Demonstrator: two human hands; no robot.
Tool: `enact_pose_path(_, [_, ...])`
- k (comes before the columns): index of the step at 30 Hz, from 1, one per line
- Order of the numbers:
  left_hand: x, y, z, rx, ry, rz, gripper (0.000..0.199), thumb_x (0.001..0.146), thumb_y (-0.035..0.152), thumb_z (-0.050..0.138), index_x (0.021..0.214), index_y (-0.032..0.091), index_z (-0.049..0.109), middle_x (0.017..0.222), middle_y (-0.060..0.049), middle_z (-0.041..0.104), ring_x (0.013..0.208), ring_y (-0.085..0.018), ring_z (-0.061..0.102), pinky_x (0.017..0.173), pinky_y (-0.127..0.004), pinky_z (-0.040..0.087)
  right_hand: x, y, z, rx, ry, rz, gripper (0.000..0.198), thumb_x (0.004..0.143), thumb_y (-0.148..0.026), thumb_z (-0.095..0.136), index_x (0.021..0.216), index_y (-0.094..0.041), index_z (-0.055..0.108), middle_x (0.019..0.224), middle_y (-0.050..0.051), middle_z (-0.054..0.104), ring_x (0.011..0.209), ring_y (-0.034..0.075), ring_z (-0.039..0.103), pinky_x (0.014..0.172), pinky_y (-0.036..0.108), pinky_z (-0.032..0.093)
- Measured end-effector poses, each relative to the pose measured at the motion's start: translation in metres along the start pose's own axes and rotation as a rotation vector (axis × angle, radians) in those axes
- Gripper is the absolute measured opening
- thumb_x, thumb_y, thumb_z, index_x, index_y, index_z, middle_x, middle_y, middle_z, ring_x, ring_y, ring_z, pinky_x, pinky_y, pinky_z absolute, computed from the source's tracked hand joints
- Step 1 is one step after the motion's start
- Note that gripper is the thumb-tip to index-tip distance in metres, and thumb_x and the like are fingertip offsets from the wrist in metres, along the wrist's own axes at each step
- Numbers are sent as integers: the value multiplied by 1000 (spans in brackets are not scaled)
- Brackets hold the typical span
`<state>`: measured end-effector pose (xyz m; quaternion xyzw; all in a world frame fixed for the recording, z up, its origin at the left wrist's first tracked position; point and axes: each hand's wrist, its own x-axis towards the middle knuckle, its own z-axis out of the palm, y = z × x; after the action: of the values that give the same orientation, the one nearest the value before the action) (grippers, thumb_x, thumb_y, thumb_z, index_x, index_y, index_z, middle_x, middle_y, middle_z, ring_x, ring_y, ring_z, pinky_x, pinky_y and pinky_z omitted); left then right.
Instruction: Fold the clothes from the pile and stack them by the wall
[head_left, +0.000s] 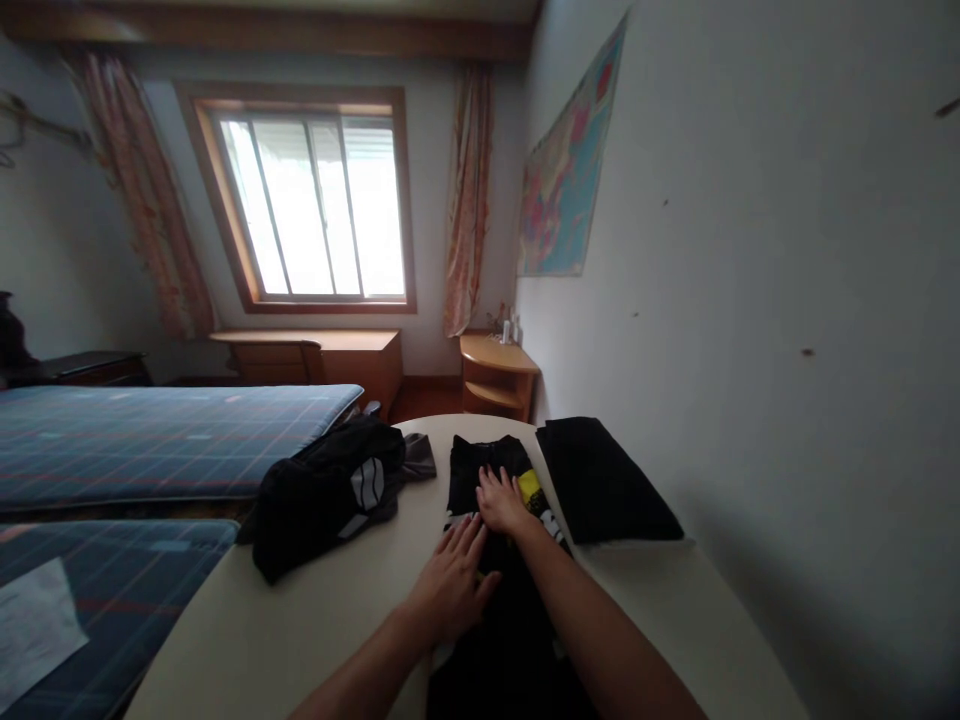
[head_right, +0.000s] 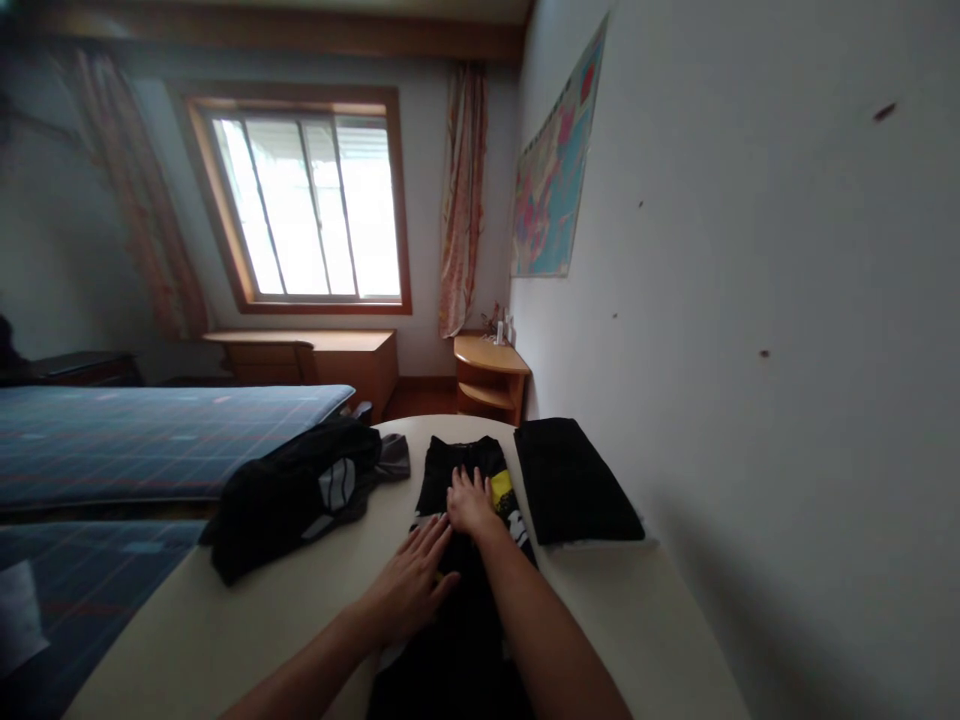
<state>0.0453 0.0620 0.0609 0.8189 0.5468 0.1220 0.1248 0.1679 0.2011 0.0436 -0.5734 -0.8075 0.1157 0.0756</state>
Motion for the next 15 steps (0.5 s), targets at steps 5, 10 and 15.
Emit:
enact_pose_path(5, [-6, -10, -20, -57, -24, -52, 56, 97, 39, 40, 146, 12, 44, 158, -13, 33, 148, -27, 25, 122, -45, 20, 48, 2, 0, 8, 28, 62, 58, 101, -32, 26, 156, -13, 25, 162, 11, 23, 151, 31, 10, 119, 52, 8])
enact_pose_path(10, [-51, -1, -39, -105, -21, -157, 38, 87, 37, 54, 118, 19, 65, 137, -12, 57, 128, -30, 52, 107, -42, 42, 75, 5, -6, 39, 68, 120, 56, 101, -31, 26, 154, -14, 29, 161, 11, 26, 150, 31, 11, 119, 53, 7])
enact_pose_path(15, [-86, 1, -46, -129, -131, -331, 28, 75, 28, 61, 102, 20, 65, 114, -13, 67, 107, -32, 63, 91, -41, 48, 57, 9, -15, 86, 72, 73, 57, 101, -45, 31, 152, -18, 36, 162, 12, 24, 149, 28, 21, 118, 44, 15])
